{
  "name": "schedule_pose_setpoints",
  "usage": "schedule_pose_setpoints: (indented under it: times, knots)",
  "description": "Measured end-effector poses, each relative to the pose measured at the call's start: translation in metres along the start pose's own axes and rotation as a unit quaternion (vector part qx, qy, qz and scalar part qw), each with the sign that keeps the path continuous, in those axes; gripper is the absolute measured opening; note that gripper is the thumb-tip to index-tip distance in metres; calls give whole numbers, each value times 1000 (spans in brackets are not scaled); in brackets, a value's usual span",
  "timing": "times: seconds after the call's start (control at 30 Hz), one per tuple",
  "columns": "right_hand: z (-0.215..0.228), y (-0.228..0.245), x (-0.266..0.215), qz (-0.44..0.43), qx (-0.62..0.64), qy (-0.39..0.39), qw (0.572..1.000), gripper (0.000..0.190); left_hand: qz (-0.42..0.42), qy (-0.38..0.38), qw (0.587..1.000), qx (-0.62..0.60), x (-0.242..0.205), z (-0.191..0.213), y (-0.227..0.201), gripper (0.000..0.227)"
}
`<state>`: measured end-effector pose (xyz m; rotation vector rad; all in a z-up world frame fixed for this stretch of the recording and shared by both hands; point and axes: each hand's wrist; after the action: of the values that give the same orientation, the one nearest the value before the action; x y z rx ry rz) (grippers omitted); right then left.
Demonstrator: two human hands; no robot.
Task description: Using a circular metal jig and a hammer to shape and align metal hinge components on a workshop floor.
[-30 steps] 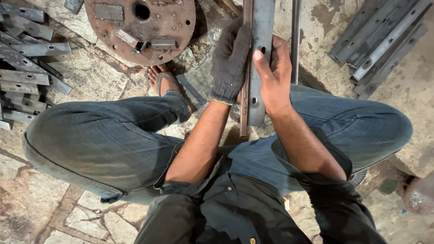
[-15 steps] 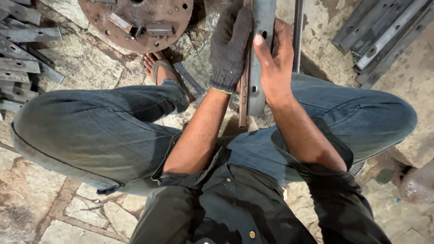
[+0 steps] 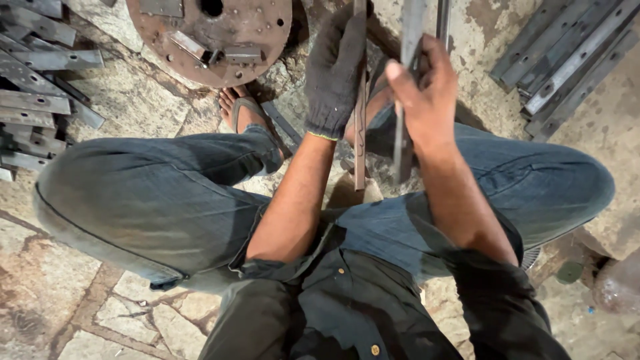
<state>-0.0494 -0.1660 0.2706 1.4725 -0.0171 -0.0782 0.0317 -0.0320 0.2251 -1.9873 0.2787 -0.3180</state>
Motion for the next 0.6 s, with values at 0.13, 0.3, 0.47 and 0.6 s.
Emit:
schedule_pose_setpoints:
  times: [0.13, 0.3, 0.47, 0.6]
  knots:
    - [-4, 8, -1, -11, -25, 1, 1000, 41, 8, -16, 999, 40, 1, 3, -3, 37]
    - [-3, -19, -8, -85, -161, -43, 982, 42, -20, 17, 999, 19, -3, 3, -5, 32]
    - [-15, 4, 3, -87, -36, -48, 994, 32, -10, 19, 998, 53, -2, 1, -5, 30]
    - [-11, -14, 0, -74, -58, -51, 994, 20, -16, 34, 997, 68, -1, 2, -3, 33]
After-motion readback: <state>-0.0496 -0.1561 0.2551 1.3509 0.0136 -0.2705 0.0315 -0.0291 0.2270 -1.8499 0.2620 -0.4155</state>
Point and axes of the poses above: each hand's wrist, its own x-axis towards the middle knuckle, its own z-axis out of the back of the hand, y = z × x, and after that the axes turned 11 degrees about y, right-handed
